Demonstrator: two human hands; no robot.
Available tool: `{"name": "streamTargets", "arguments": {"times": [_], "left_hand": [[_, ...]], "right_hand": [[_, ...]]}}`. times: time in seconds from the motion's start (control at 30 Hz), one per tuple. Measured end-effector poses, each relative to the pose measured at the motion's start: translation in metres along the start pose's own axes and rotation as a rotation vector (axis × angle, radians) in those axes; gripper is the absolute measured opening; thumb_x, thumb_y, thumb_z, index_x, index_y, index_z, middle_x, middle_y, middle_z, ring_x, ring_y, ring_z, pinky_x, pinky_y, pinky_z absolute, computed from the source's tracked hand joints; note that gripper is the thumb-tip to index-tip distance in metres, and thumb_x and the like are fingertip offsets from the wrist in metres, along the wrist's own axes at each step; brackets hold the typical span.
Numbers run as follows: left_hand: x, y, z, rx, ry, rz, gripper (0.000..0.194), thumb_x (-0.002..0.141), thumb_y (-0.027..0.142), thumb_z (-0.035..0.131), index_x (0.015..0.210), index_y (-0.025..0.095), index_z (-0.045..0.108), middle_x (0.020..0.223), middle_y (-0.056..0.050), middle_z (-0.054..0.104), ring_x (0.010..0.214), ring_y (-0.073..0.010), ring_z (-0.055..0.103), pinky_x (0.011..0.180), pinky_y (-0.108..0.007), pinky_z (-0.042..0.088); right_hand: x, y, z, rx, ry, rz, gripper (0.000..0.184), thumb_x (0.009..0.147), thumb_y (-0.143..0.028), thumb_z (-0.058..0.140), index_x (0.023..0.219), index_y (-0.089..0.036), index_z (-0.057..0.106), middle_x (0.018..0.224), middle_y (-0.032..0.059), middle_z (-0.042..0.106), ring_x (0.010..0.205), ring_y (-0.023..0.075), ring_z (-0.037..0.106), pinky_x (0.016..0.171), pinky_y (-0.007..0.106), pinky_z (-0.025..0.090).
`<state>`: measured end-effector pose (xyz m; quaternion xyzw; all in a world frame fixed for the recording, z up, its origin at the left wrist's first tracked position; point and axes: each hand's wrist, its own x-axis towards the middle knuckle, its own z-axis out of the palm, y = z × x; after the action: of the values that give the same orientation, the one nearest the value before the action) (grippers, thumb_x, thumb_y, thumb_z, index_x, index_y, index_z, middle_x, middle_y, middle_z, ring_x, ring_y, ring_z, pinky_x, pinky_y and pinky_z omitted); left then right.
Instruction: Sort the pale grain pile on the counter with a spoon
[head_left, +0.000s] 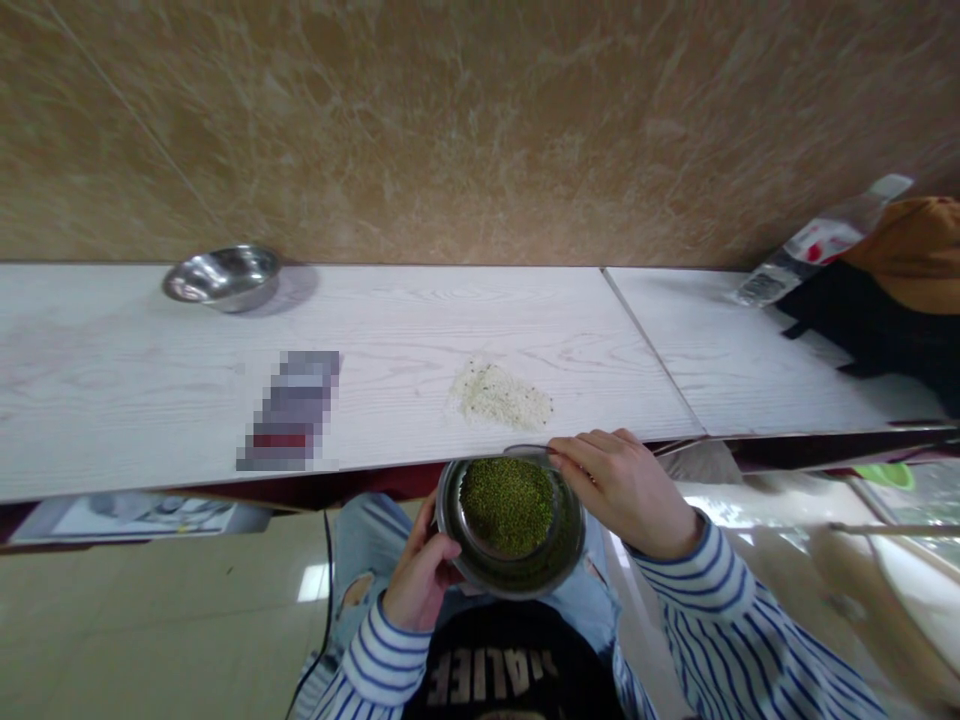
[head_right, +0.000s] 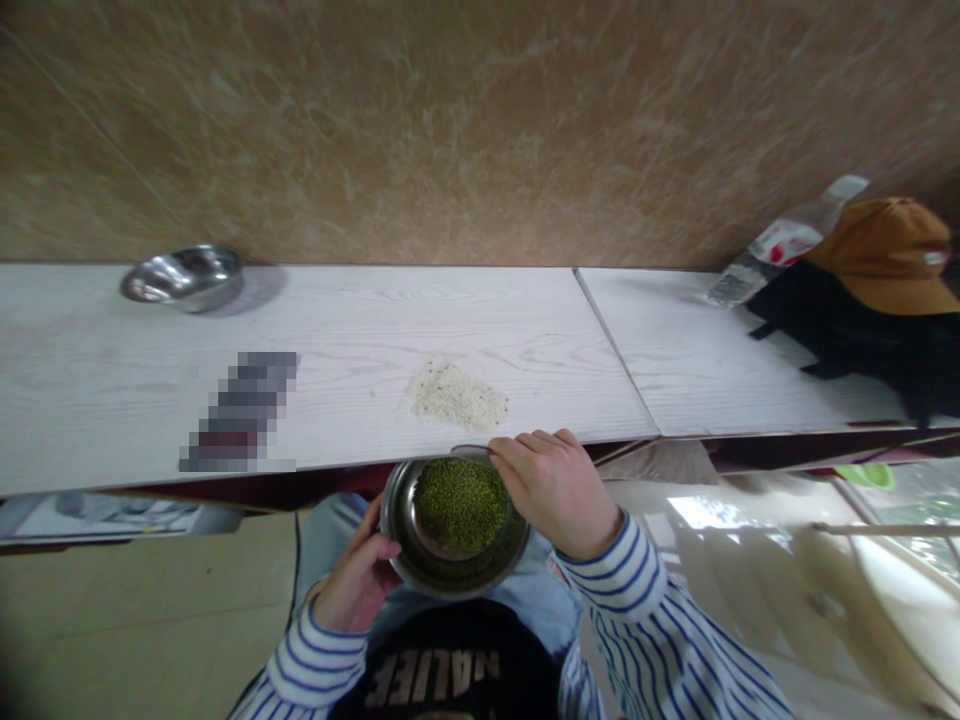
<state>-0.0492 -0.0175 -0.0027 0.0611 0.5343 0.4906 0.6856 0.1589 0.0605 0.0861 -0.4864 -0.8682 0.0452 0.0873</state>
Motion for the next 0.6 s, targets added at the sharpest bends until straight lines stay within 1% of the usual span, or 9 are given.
{"name": "streamTargets", "arguments": {"times": [0.13,0.23,0.37,0.6], "left_hand": [[0.001,-0.002,0.0,0.009,-0.023,0.003,0.079,0.055,0.01,0.053,0.131,0.026,0.04,0.085,-0.001,0.059,0.061,-0.015,0.05,0.048,-0.028,0.045],[0.001,-0.002,0.001,0.008,-0.018,0.013,0.078,0.054,0.01,0.053,0.13,0.025,0.042,0.086,-0.001,0.059,0.062,-0.0156,0.051,0.047,-0.028,0.045],[0.0,0.0,0.0,0.013,0.013,0.012,0.076,0.054,0.01,0.053,0.128,0.025,0.043,0.089,-0.002,0.06,0.065,-0.0169,0.052,0.047,-0.028,0.045],[0.003,0.002,-0.004,0.007,0.021,0.0,0.077,0.054,0.01,0.052,0.129,0.026,0.041,0.084,-0.001,0.058,0.062,-0.0167,0.052,0.047,-0.029,0.045]], "right_hand": [[0.003,0.003,0.0,-0.036,0.056,0.044,0.025,0.092,-0.029,0.037,0.101,-0.022,0.06,0.08,0.0019,0.066,0.078,0.0142,0.059,0.07,0.03,0.034],[0.01,0.002,0.002,-0.063,0.046,0.019,0.025,0.092,-0.029,0.038,0.099,-0.021,0.061,0.079,0.0021,0.066,0.079,0.0143,0.059,0.071,0.029,0.034],[0.024,0.001,0.007,-0.092,0.063,-0.02,0.022,0.091,-0.029,0.041,0.098,-0.022,0.061,0.08,0.0021,0.067,0.079,0.014,0.058,0.07,0.029,0.032],[0.053,0.008,0.01,-0.142,0.068,0.017,0.024,0.092,-0.029,0.039,0.096,-0.022,0.061,0.08,0.0017,0.067,0.078,0.0143,0.058,0.068,0.029,0.029]]}}
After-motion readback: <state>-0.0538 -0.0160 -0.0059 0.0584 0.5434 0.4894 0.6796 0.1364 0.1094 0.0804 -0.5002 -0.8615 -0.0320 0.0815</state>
